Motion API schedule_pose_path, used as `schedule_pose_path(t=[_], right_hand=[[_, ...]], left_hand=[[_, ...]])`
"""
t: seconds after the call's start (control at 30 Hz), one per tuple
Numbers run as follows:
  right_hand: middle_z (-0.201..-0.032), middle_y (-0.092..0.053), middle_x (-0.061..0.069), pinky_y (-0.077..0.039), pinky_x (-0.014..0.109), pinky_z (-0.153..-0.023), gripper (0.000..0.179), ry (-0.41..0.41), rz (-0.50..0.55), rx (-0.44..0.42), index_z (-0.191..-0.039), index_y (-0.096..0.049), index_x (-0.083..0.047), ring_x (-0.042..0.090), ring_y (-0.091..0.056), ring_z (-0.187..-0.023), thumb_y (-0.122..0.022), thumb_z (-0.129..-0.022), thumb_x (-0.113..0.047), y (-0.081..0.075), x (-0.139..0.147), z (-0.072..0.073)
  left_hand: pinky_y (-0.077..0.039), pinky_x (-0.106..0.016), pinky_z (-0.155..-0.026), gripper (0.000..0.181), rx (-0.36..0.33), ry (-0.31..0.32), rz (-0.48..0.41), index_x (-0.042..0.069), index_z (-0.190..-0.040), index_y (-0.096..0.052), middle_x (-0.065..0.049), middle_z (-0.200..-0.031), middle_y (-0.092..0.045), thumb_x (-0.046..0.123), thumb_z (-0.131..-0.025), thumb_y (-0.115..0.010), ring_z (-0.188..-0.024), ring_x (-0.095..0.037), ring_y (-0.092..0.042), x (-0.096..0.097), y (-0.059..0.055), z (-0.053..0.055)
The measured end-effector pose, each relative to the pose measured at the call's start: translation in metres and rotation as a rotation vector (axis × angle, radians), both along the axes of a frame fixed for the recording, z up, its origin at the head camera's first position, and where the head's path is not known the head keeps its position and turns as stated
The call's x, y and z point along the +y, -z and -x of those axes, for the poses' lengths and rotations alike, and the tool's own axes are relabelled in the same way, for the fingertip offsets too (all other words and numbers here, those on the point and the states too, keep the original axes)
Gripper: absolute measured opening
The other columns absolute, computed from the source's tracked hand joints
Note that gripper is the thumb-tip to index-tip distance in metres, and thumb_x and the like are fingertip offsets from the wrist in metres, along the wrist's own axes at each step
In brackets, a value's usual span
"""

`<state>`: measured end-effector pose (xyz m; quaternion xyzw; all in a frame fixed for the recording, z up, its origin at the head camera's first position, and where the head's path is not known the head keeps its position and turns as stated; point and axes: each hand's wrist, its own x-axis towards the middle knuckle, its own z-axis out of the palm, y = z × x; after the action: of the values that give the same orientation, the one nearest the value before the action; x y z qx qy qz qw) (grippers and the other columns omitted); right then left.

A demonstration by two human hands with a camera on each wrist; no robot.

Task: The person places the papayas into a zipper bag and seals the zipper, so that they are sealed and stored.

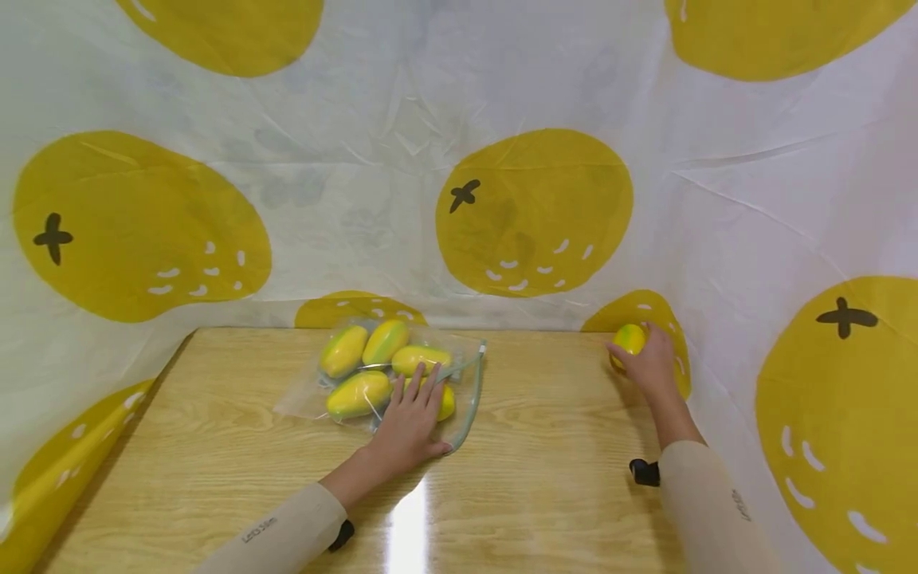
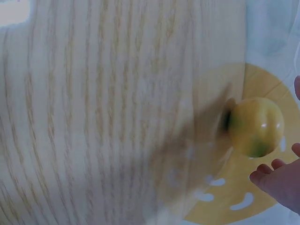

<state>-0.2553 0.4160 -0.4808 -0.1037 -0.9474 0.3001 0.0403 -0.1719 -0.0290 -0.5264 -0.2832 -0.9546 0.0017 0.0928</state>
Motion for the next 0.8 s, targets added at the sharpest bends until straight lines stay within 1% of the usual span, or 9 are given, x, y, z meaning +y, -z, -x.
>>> schedule_pose_path(t=[0.1, 0.2, 0.33, 0.43, 0.57, 0.67, 0.8], right_hand=[[-0.159, -0.019, 0.044, -0.026, 0.076, -0.11, 0.106, 0.033, 0.013, -0.011, -0.159, -0.01, 0.012, 0.063, -0.023, -0.143, -0.066, -0.097, -0.052, 0.007, 0.006, 0.002], [-0.157, -0.019, 0.045, -0.027, 0.073, -0.111, 0.105, 0.027, 0.044, 0.002, -0.159, -0.008, 0.013, 0.063, -0.025, -0.142, -0.066, -0.098, -0.049, 0.013, 0.008, 0.005], [-0.152, -0.026, 0.047, -0.033, 0.071, -0.106, 0.096, 0.002, 0.054, 0.021, -0.158, -0.013, 0.014, 0.063, -0.034, -0.135, -0.064, -0.1, -0.043, 0.02, 0.011, 0.008], [-0.146, -0.033, 0.046, -0.037, 0.069, -0.1, 0.088, -0.012, 0.047, 0.007, -0.158, -0.013, 0.013, 0.061, -0.042, -0.126, -0.061, -0.103, -0.037, 0.024, 0.013, 0.01], [-0.141, -0.037, 0.046, -0.041, 0.066, -0.096, 0.084, -0.012, 0.043, -0.03, -0.159, -0.009, 0.012, 0.058, -0.046, -0.119, -0.056, -0.105, -0.033, 0.025, 0.012, 0.011], [-0.143, -0.034, 0.046, -0.04, 0.066, -0.098, 0.083, -0.028, 0.052, -0.038, -0.158, -0.007, 0.013, 0.059, -0.044, -0.121, -0.053, -0.106, -0.032, 0.024, 0.012, 0.011], [-0.147, -0.03, 0.047, -0.037, 0.069, -0.1, 0.082, -0.062, 0.061, -0.026, -0.158, -0.007, 0.015, 0.06, -0.041, -0.125, -0.053, -0.107, -0.032, 0.023, 0.011, 0.008]], left_hand=[[-0.028, -0.062, -0.121, 0.119, -0.002, -0.001, 0.005, 0.005, -0.159, -0.032, -0.017, -0.173, -0.015, 0.076, -0.075, -0.076, -0.158, -0.042, -0.017, 0.001, 0.001, 0.002], [-0.027, -0.062, -0.122, 0.119, -0.007, -0.01, 0.007, 0.005, -0.16, -0.031, -0.017, -0.173, -0.013, 0.076, -0.075, -0.076, -0.159, -0.041, -0.015, 0.001, 0.001, 0.003], [-0.026, -0.062, -0.122, 0.119, -0.021, -0.008, 0.0, 0.005, -0.159, -0.031, -0.017, -0.173, -0.013, 0.075, -0.075, -0.076, -0.159, -0.042, -0.014, 0.001, 0.0, 0.003], [-0.028, -0.063, -0.121, 0.118, -0.026, -0.001, -0.012, 0.004, -0.159, -0.032, -0.018, -0.173, -0.014, 0.075, -0.075, -0.077, -0.158, -0.042, -0.017, 0.001, -0.001, 0.002], [-0.029, -0.062, -0.121, 0.118, -0.02, -0.005, -0.002, 0.005, -0.159, -0.032, -0.017, -0.173, -0.015, 0.076, -0.075, -0.076, -0.158, -0.042, -0.018, 0.002, -0.003, 0.002], [-0.03, -0.061, -0.121, 0.118, -0.013, -0.013, 0.014, 0.006, -0.159, -0.033, -0.017, -0.173, -0.015, 0.077, -0.075, -0.075, -0.158, -0.042, -0.019, 0.002, -0.005, 0.002], [-0.03, -0.062, -0.121, 0.118, -0.017, -0.017, 0.019, 0.006, -0.159, -0.033, -0.017, -0.173, -0.015, 0.077, -0.075, -0.075, -0.158, -0.041, -0.019, 0.002, -0.007, 0.004]])
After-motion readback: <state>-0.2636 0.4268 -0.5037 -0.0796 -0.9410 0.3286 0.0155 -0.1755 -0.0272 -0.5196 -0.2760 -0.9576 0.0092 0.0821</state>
